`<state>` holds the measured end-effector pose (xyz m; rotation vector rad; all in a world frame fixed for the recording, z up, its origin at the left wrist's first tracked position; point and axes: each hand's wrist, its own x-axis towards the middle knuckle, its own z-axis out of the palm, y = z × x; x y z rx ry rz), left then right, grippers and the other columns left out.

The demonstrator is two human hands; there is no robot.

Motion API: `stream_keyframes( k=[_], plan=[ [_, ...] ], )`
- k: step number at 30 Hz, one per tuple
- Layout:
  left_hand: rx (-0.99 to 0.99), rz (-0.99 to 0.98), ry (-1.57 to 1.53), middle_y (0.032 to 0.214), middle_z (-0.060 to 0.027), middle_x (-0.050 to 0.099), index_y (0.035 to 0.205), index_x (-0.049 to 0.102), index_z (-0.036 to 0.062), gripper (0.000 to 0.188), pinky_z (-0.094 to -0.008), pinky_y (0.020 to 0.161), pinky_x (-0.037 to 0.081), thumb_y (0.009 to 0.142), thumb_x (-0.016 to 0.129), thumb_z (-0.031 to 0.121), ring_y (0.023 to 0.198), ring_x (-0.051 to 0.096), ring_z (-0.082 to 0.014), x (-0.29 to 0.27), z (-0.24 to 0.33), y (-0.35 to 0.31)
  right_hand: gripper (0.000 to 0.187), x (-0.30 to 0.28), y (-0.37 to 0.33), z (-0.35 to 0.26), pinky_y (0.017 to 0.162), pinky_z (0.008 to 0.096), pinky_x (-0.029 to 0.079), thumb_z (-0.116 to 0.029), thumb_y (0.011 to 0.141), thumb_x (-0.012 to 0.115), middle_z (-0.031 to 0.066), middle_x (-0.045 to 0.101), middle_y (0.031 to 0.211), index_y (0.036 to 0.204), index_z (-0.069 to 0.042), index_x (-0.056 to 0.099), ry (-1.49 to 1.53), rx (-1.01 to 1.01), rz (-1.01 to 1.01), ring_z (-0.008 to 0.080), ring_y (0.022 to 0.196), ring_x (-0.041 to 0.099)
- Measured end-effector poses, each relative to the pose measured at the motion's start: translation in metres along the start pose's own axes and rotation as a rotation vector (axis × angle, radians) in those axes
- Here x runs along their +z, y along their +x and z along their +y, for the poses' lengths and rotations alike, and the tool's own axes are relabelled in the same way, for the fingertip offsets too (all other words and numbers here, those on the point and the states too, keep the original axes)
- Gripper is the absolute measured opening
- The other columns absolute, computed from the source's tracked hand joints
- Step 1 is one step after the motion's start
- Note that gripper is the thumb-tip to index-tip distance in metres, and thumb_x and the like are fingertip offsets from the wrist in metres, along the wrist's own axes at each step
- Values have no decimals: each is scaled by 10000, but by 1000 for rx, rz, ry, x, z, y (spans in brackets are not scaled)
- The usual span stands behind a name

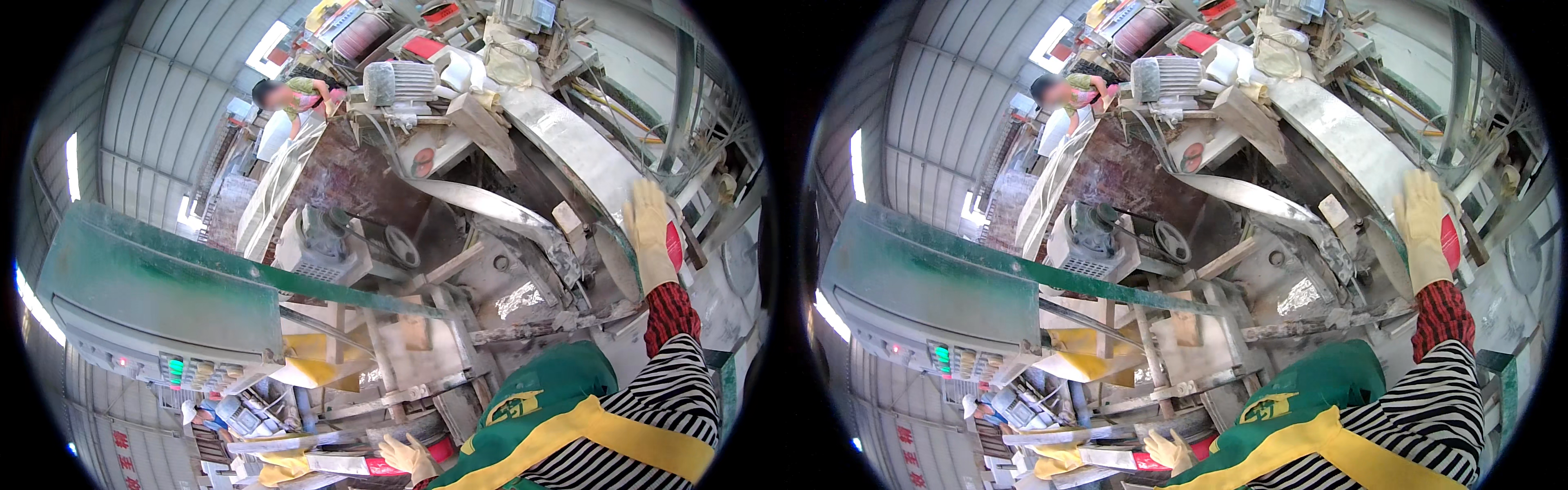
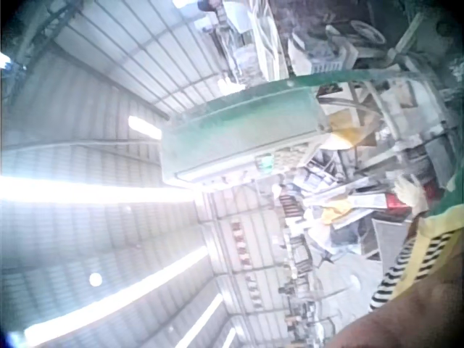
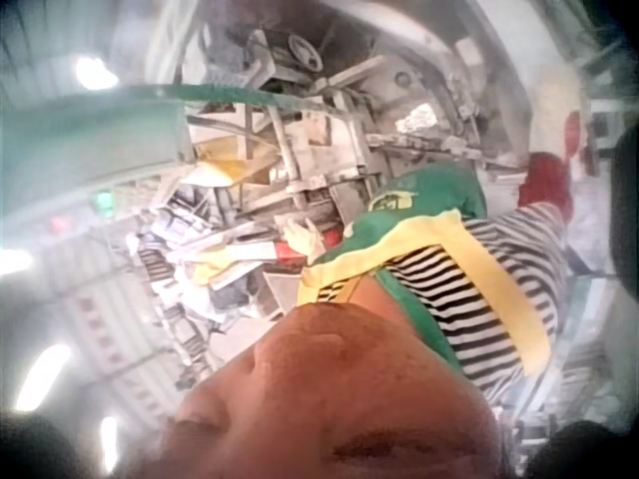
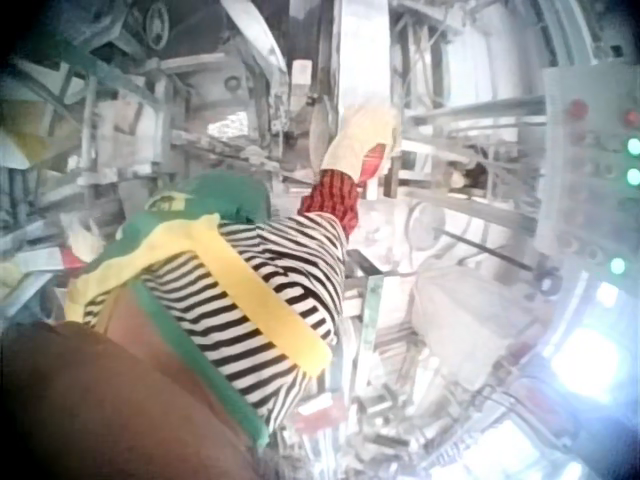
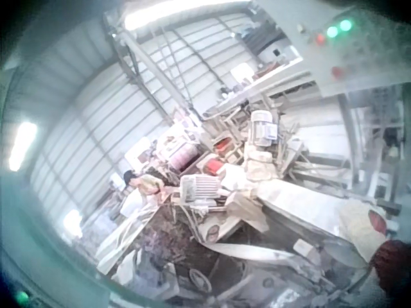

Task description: The person operates a large industrial machine, likely a grinder or mill, by feeding material into the hopper and using a long metal tool to push and adjust the contents. The camera is mounted on the person's head and shakes violently, obscuring the view of the task.

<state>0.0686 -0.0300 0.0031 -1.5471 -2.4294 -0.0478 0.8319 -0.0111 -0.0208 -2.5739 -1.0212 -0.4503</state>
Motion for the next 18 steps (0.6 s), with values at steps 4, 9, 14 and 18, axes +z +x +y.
stream_keyframes(
  k=[4,9,14,18],
  plan=[
    [-305,-289,-134,1644,-277,283,1574,333,136,846,-561,1206,296,923,690,540,1486,312,-479,-8,-20,12,594,-1,11,-21,1251,476,252,-299,992,593,212,468,1551,1502,-24,463,88,-96,-181,380,1483,375],
    [-397,-445,-12,1683,-292,178,1637,263,220,939,-555,1239,258,905,655,658,1517,237,-501,-8,-7,12,652,13,16,-17,1248,476,257,-315,996,585,204,445,1572,1551,-28,397,55,-147,-141,380,1486,369],
    [-358,-390,29,1688,-290,162,1630,263,229,933,-570,1234,255,900,681,633,1521,218,-503,5,-8,4,644,16,18,-18,1243,488,258,-353,1011,571,201,437,1581,1544,-30,406,28,-143,-163,373,1481,379],
    [-403,-348,17,1686,-287,158,1600,281,243,905,-594,1220,261,889,711,602,1524,200,-501,13,0,1,650,16,19,-16,1243,491,257,-365,1014,568,203,436,1583,1545,-27,406,31,-158,-151,370,1481,381]
  ],
)
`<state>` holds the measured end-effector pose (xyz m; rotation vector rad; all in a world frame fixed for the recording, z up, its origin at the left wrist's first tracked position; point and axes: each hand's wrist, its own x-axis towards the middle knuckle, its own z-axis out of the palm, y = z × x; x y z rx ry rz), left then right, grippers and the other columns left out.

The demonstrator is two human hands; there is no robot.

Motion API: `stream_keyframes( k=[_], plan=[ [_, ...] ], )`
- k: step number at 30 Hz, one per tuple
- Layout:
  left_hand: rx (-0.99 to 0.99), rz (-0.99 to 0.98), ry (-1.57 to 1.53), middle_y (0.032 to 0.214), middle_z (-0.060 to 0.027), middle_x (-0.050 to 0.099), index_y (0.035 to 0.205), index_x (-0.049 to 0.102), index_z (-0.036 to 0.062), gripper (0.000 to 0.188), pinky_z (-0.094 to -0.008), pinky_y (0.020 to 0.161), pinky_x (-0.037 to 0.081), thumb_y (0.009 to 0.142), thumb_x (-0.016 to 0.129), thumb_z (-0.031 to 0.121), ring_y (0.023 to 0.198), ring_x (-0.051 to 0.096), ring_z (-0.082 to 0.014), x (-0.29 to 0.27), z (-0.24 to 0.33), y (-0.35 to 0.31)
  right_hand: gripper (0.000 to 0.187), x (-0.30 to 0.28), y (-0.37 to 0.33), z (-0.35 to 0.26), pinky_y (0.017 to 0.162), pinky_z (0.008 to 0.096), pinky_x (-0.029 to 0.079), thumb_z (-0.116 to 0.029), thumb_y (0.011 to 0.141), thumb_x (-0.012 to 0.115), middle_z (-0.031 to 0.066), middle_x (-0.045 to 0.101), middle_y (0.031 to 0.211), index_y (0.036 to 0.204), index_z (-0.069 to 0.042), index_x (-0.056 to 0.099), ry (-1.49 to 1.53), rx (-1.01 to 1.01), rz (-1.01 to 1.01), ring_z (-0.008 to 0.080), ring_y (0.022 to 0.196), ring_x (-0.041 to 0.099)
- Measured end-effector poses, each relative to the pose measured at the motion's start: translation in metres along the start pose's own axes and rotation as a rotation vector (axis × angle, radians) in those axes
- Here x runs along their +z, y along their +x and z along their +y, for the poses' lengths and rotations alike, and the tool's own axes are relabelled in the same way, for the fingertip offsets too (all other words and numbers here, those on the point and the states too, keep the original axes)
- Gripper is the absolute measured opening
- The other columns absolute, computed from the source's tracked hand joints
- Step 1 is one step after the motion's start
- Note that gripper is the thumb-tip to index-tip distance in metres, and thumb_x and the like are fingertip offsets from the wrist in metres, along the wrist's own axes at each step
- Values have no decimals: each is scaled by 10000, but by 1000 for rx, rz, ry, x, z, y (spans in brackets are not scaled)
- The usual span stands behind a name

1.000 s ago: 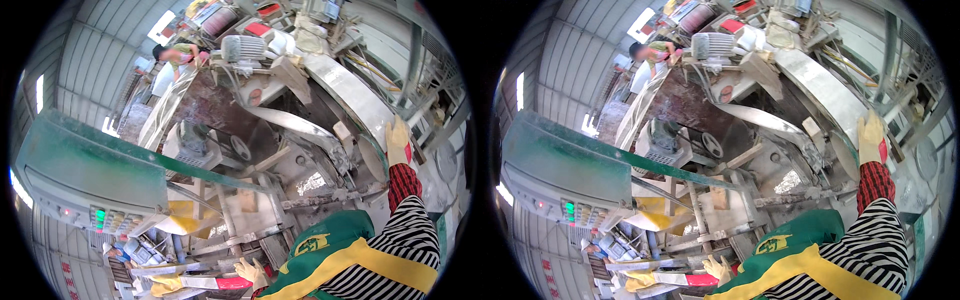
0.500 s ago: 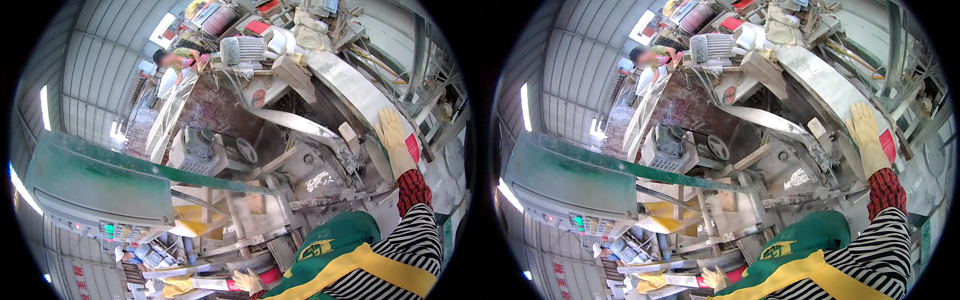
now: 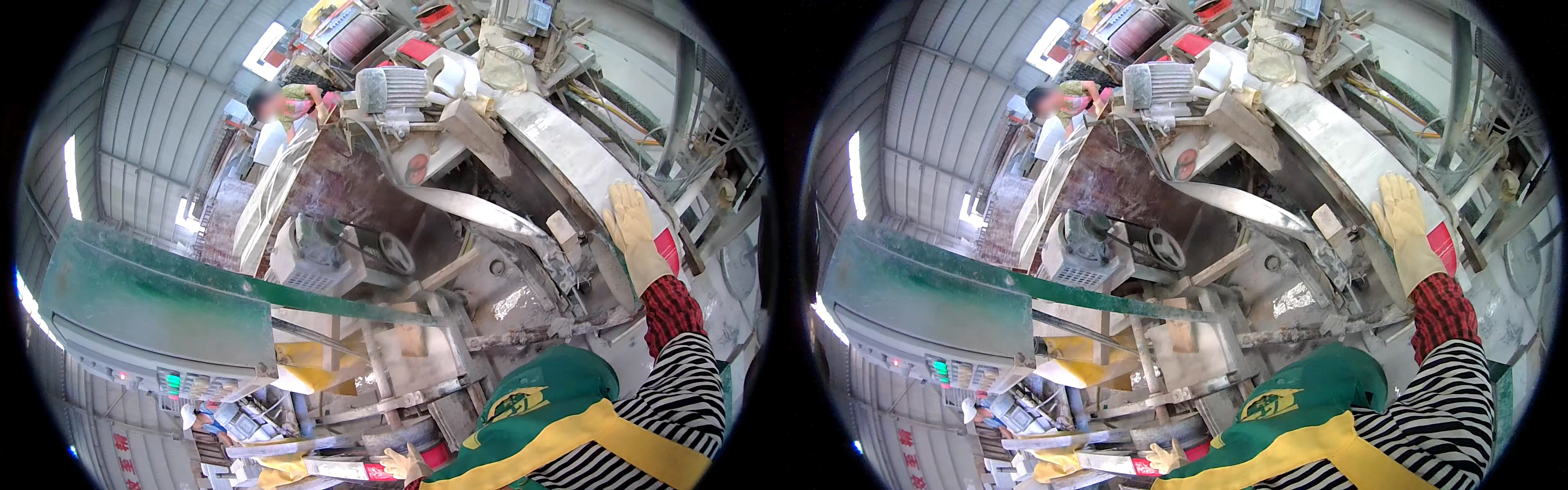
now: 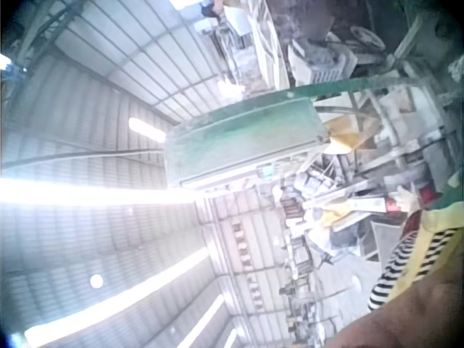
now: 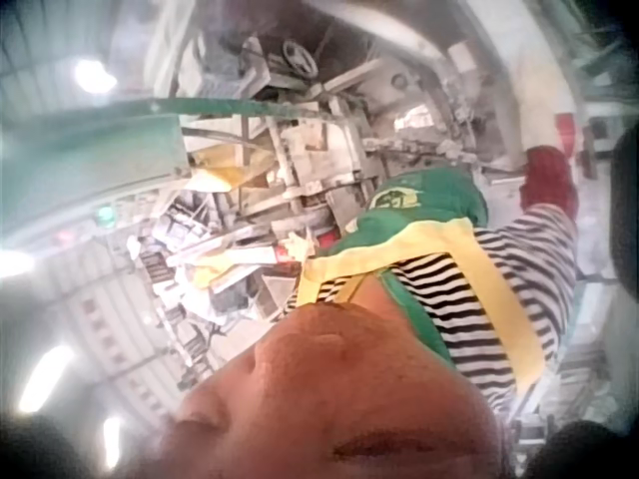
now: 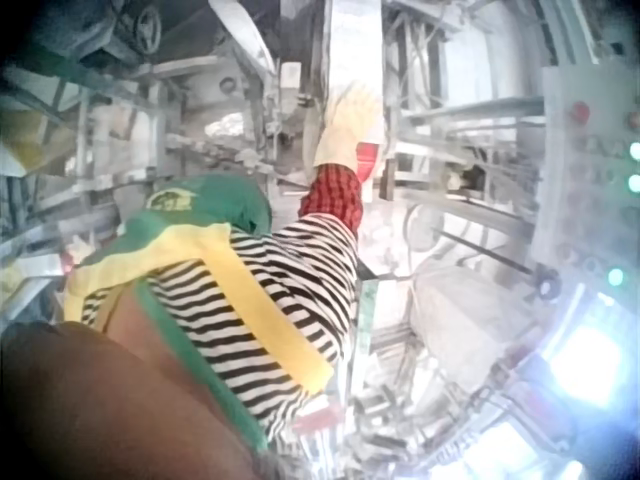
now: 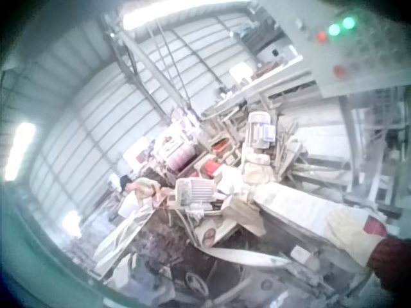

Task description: The person operates a large industrial machine, likely a grinder or mill, by feeding material into the hopper and using a long metal tool to push and adjust the contents. The camera is mounted on the person's head and shakes violently, obscuring the view of the task.

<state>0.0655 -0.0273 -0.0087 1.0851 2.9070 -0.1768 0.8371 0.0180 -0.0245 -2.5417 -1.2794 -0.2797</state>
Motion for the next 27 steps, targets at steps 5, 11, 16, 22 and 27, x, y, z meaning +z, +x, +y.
stream_keyframes(
  k=[5,11,16,22,27],
  plan=[
    [53,170,34,1633,-298,279,1575,353,224,932,-628,1126,380,828,741,625,1429,329,-533,39,-21,17,650,-3,3,-4,1249,495,248,-374,1014,564,204,437,1585,1543,-29,410,18,14,-22,369,1488,375],
    [42,152,-13,1653,-294,254,1589,358,238,924,-666,1119,364,834,740,609,1459,287,-538,38,-15,10,646,3,5,-5,1252,492,248,-379,1015,561,204,445,1579,1541,-33,415,17,34,-8,368,1491,374],
    [50,124,-4,1659,-285,250,1591,347,239,909,-662,1122,361,852,711,624,1471,286,-512,30,-6,-2,636,9,6,-2,1253,485,248,-376,1015,562,202,460,1566,1535,-36,428,-6,28,28,362,1488,380],
    [38,130,-29,1662,-283,239,1570,364,215,840,-616,1158,335,885,712,555,1484,289,-479,26,-4,-18,624,1,9,-9,1240,489,269,-362,1009,579,195,470,1559,1526,-41,442,26,24,14,364,1472,397],
    [191,181,-110,1640,-310,270,1540,386,77,812,-577,1209,281,892,731,425,1497,275,-488,3,6,-31,595,-1,10,-8,1225,490,287,-357,1002,586,192,482,1546,1497,-46,473,62,15,71,368,1454,415]
  ],
)
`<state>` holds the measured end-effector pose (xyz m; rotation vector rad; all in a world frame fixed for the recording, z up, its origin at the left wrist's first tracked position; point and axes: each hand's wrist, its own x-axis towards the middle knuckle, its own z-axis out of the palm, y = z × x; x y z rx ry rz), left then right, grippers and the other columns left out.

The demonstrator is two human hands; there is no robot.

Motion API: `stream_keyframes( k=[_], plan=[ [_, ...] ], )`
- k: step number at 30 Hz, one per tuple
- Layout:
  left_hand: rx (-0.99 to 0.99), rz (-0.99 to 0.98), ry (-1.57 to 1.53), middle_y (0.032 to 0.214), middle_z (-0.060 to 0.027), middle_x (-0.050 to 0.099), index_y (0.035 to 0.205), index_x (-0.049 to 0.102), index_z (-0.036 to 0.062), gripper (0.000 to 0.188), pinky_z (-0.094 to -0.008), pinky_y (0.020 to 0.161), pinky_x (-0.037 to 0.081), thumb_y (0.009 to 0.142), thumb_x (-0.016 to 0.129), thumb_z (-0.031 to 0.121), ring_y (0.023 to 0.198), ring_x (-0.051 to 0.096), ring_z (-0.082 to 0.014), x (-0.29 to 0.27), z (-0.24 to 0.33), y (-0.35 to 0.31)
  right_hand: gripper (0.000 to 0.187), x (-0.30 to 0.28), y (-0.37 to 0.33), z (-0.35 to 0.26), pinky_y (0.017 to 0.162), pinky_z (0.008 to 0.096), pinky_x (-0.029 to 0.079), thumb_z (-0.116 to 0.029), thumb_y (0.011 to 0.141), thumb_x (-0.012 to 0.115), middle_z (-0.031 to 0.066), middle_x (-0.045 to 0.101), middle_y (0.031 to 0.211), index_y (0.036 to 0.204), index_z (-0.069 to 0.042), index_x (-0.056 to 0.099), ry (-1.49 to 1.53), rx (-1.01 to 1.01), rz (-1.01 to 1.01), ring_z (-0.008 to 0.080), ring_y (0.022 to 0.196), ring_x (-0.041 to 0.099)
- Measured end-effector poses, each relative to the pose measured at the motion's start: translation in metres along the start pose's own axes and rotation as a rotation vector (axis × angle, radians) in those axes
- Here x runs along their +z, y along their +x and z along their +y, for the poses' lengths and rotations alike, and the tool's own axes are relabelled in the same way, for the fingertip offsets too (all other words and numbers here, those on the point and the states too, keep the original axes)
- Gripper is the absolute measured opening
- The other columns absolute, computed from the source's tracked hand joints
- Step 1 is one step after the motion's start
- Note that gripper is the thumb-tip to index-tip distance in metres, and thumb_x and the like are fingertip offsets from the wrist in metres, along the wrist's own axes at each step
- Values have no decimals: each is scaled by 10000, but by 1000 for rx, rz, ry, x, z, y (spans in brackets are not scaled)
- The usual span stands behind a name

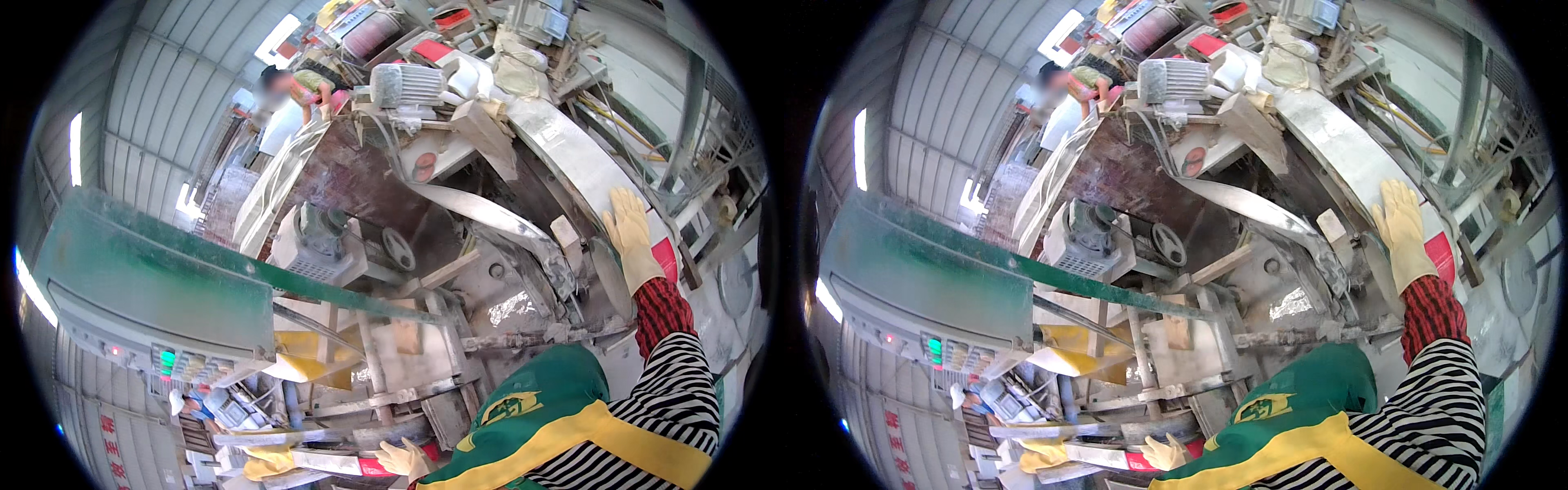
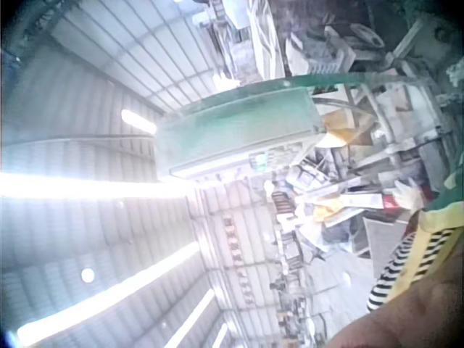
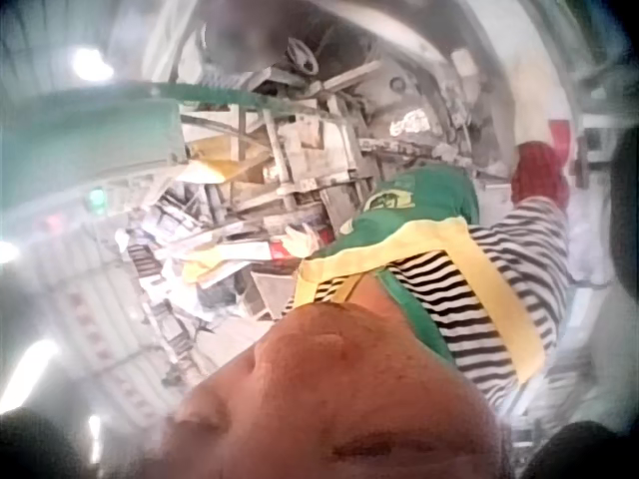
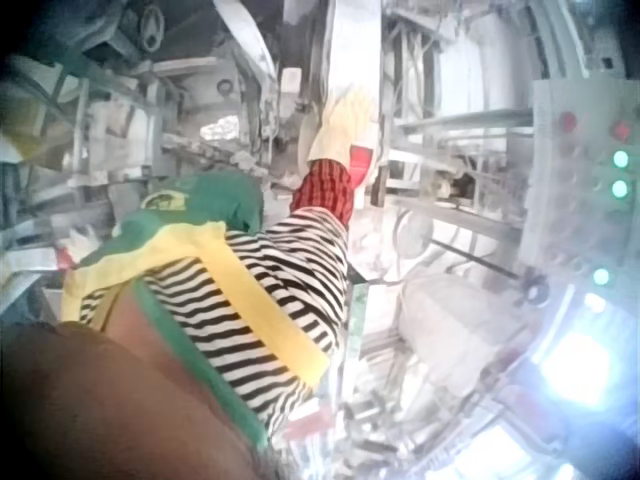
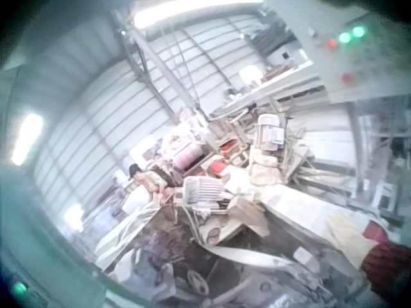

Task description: The person operates a large industrial machine, likely a grinder or mill, by feeding material into the hopper and using a long metal tool to push and adjust the contents. The camera is mounted on the person's head and shakes violently, obscuring the view of the task.

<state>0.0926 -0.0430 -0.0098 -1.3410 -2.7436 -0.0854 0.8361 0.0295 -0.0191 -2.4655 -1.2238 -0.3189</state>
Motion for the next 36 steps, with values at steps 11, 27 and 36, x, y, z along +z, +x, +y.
stream_keyframes(
  k=[11,27,36],
  plan=[
    [660,149,-150,1282,-239,539,1369,519,6,662,-550,1107,384,813,781,251,1259,482,-470,-36,-3,31,564,31,20,17,1154,529,368,-321,975,607,257,525,1462,1422,12,514,-47,-7,-26,421,1379,473],
    [887,264,-432,1278,-187,575,1191,613,42,524,-487,1010,459,720,784,198,1168,550,-400,-69,-49,78,535,-62,-233,-526,1024,463,515,-365,924,673,254,669,1290,1395,-117,622,857,-1253,-879,436,1162,652],
    [528,74,-1236,1369,-118,594,1285,607,88,367,-421,1081,436,951,591,239,1275,556,-282,46,-31,80,801,-128,-405,-697,1022,521,504,-464,879,722,231,582,1432,1543,-146,408,472,-1621,-1001,434,1279,583]
  ],
)
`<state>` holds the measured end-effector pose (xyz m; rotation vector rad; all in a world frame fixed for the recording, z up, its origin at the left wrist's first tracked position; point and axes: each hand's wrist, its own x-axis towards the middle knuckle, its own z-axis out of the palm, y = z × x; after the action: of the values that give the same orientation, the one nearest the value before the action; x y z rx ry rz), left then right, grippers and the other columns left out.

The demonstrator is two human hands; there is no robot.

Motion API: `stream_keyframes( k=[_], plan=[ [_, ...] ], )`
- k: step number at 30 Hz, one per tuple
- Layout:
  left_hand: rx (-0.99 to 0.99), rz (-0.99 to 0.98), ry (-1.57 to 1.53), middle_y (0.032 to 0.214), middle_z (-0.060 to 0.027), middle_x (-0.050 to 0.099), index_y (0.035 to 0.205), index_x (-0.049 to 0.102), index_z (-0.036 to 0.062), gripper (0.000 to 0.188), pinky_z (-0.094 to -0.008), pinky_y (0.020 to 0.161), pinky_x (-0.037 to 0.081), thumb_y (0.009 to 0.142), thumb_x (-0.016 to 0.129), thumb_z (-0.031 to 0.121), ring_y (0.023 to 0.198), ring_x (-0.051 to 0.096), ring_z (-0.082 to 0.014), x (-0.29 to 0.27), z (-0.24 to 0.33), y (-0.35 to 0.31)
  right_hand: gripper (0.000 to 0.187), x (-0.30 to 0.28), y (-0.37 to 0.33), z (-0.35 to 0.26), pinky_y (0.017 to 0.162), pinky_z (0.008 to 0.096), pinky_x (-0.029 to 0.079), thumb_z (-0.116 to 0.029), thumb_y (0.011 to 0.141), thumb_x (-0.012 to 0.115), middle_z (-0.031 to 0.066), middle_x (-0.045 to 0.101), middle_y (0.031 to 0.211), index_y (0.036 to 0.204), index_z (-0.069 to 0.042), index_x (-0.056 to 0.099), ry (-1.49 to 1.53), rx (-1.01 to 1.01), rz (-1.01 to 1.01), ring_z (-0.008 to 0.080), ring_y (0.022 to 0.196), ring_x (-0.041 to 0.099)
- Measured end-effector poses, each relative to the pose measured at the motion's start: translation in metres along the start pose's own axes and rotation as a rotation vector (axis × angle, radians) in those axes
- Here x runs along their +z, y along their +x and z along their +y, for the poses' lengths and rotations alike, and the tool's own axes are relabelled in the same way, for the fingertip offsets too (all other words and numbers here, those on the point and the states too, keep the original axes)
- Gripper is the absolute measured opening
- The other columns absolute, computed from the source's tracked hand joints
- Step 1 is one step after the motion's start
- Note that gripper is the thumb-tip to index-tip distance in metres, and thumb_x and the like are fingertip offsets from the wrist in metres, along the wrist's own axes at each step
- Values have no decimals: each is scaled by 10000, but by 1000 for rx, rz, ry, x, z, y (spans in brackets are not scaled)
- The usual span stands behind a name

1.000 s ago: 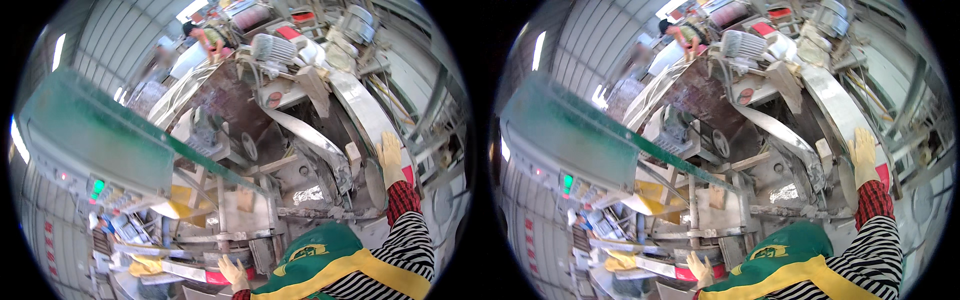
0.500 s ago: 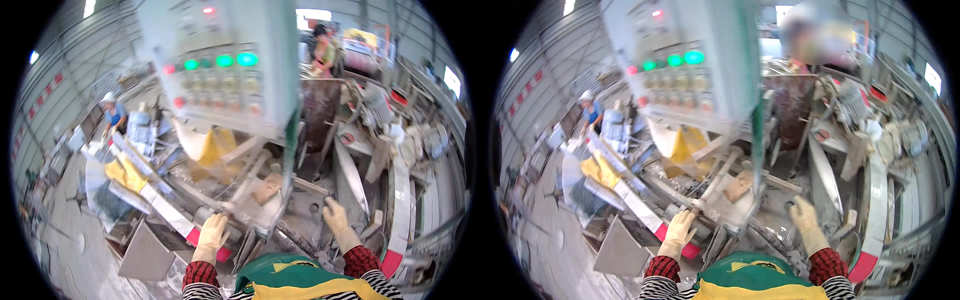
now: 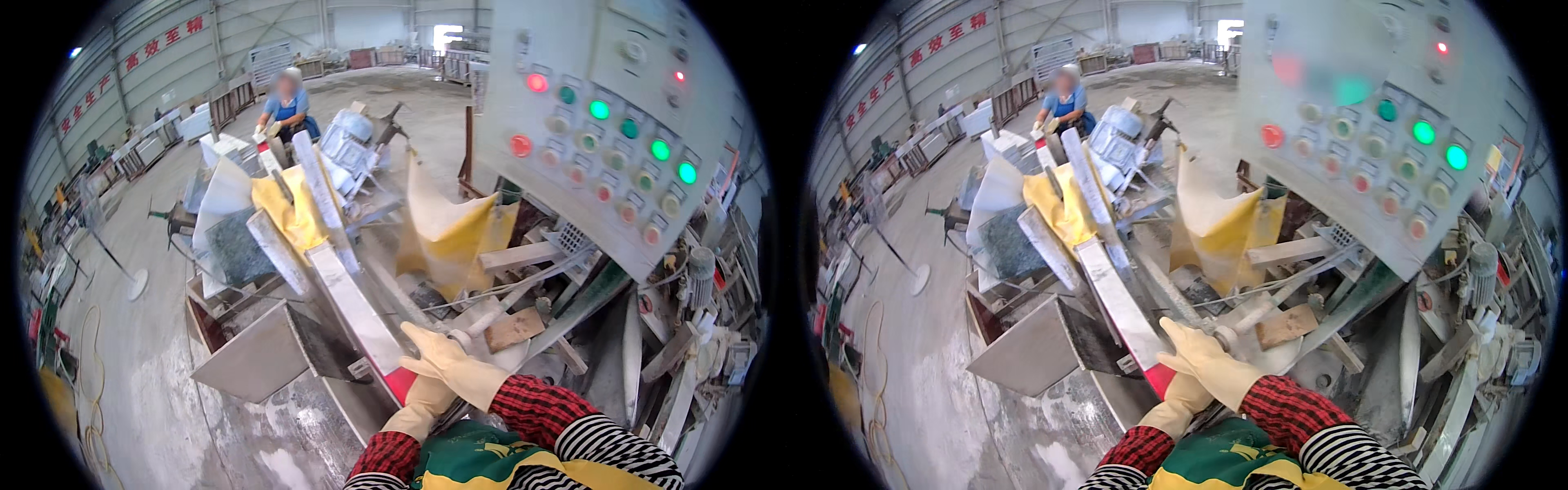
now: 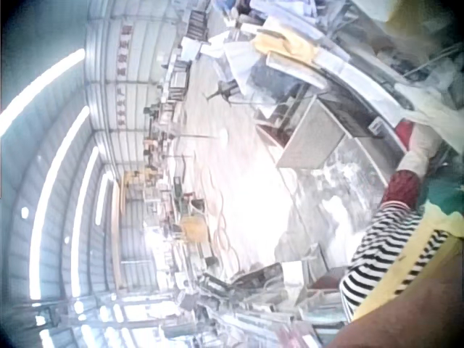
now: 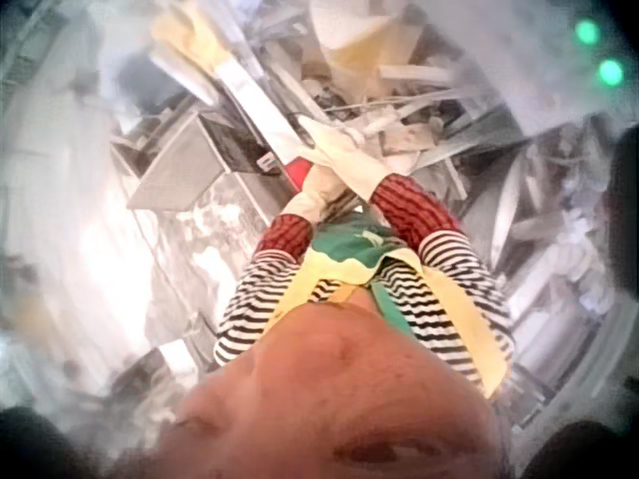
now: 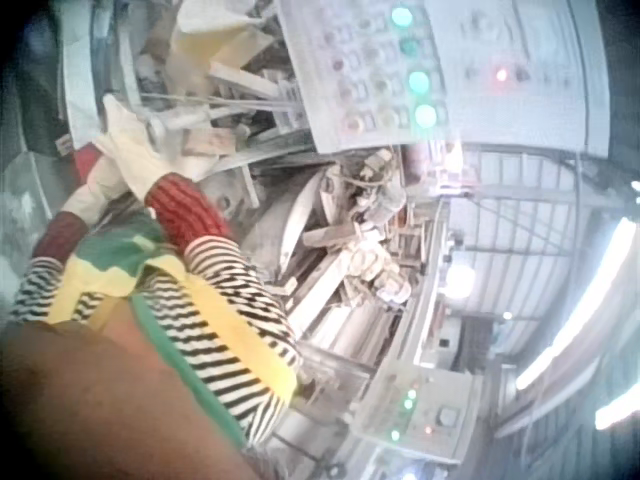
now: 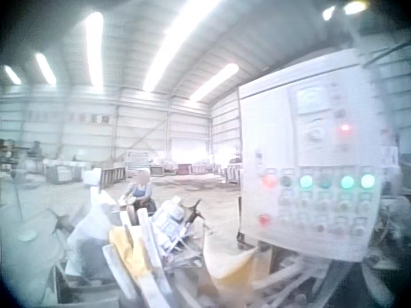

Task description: The person operates a large industrial machine, likely a grinder or mill, by feeding material into the hopper and using a long metal tool to push and adjust the contents. The camera is mounted on the person's head and shakes violently, obscuring the view of the task.

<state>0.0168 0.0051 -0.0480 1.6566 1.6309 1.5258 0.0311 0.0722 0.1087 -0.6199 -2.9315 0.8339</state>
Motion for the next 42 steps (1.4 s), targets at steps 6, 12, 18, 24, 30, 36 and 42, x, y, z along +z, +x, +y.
stream_keyframes(
  k=[6,12,18,24,30,36,42],
  plan=[
    [197,44,628,1435,-121,564,1365,553,91,434,-418,1162,389,969,502,262,1360,508,-283,-18,21,-9,796,50,28,-36,954,566,530,-466,867,756,261,527,1381,1480,-134,372,-21,110,-11,501,1138,630],
    [148,-94,683,1611,-139,405,1494,419,92,520,-415,1240,295,1010,418,282,1503,360,-267,-20,18,-19,753,62,31,-38,940,536,557,-430,868,759,241,567,1338,1455,-147,381,-110,128,-41,450,1146,652],
    [-7,-139,640,1528,-159,504,1513,456,112,553,-465,1231,311,1020,468,363,1440,450,-322,-7,-1,-28,847,19,32,-60,978,521,540,-279,781,827,253,620,1304,1506,-184,400,35,234,-171,439,1173,651],
    [101,-350,738,1339,-155,617,1352,596,82,453,-470,1128,407,991,565,352,1298,547,-327,-3,53,1,1211,53,0,74,1046,445,509,-310,631,952,252,500,1509,1632,-130,295,459,150,94,363,1288,607],
    [399,-285,793,1150,-145,607,1059,641,57,336,-499,986,424,786,715,238,1124,542,-373,-9,102,18,729,8,-189,168,996,341,518,-199,839,842,127,641,1380,1484,-37,543,1315,584,355,228,1212,626],
    [377,-366,747,1183,-164,642,1064,687,46,294,-528,956,452,798,730,163,1097,572,-411,-8,82,13,279,31,-430,237,766,320,564,-227,985,730,27,750,1083,1223,-80,723,1323,900,1216,142,888,685],
    [59,-93,1082,1377,-254,566,1277,611,43,402,-539,997,433,897,703,137,1196,548,-436,-28,112,44,323,96,-649,254,894,367,542,-162,978,656,57,723,1131,1278,-44,684,1088,938,2298,179,990,673]
  ],
)
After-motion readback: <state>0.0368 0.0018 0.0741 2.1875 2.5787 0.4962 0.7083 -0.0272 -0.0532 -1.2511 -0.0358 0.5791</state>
